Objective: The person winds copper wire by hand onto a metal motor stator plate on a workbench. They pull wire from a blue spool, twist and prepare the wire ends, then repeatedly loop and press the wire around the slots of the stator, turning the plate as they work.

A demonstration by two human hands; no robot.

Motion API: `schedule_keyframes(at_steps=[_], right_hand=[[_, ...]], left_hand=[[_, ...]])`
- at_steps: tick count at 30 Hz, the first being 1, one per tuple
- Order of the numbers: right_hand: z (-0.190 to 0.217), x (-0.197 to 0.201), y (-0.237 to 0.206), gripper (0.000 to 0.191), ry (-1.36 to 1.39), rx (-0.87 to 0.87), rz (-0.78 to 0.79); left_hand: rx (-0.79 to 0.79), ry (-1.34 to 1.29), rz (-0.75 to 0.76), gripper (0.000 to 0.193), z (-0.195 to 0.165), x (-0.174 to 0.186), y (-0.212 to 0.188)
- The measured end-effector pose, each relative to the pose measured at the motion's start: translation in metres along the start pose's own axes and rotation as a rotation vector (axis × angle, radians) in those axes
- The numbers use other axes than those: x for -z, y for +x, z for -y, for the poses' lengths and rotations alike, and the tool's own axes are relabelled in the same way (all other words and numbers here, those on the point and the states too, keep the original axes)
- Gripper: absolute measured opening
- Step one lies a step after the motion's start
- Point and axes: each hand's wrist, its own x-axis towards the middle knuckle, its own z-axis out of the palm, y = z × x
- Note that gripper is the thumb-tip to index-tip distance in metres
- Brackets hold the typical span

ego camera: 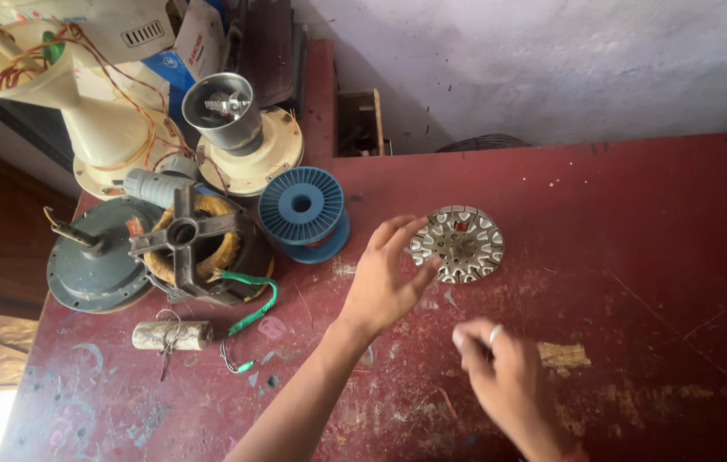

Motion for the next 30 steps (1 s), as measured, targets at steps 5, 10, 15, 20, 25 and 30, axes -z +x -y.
schedule_keyframes(at_steps=[5, 10, 15, 20, 25, 30], right_hand=[[-0.018, -0.005, -0.056, 0.025, 0.125, 0.13, 0.256], [-0.012, 0.014, -0.059, 0.029, 0.059, 0.385, 0.553], [0.028, 0.082, -0.031, 0.019, -0.04, 0.258, 0.117], [0.043, 0.08, 0.061, 0.025, -0.193, 0.623, -0.436], [0.032, 0.044, 0.111, 0.036, -0.198, 0.733, -0.34], [0.024, 0.027, 0.12, 0.03, -0.128, 0.763, -0.391]], left_hand=[[0.031, -0.036, -0.056, 0.066, 0.024, -0.021, 0.019], [0.069, -0.178, -0.045, 0.064, 0.045, -0.042, 0.025], [0.149, -0.301, -0.102, 0.056, 0.048, -0.06, 0.016], [0.229, -0.373, -0.111, 0.049, 0.052, -0.06, 0.011], [0.154, -0.466, -0.099, 0.045, 0.05, -0.057, 0.009], [0.105, -0.527, -0.088, 0.047, 0.045, -0.055, 0.011]])
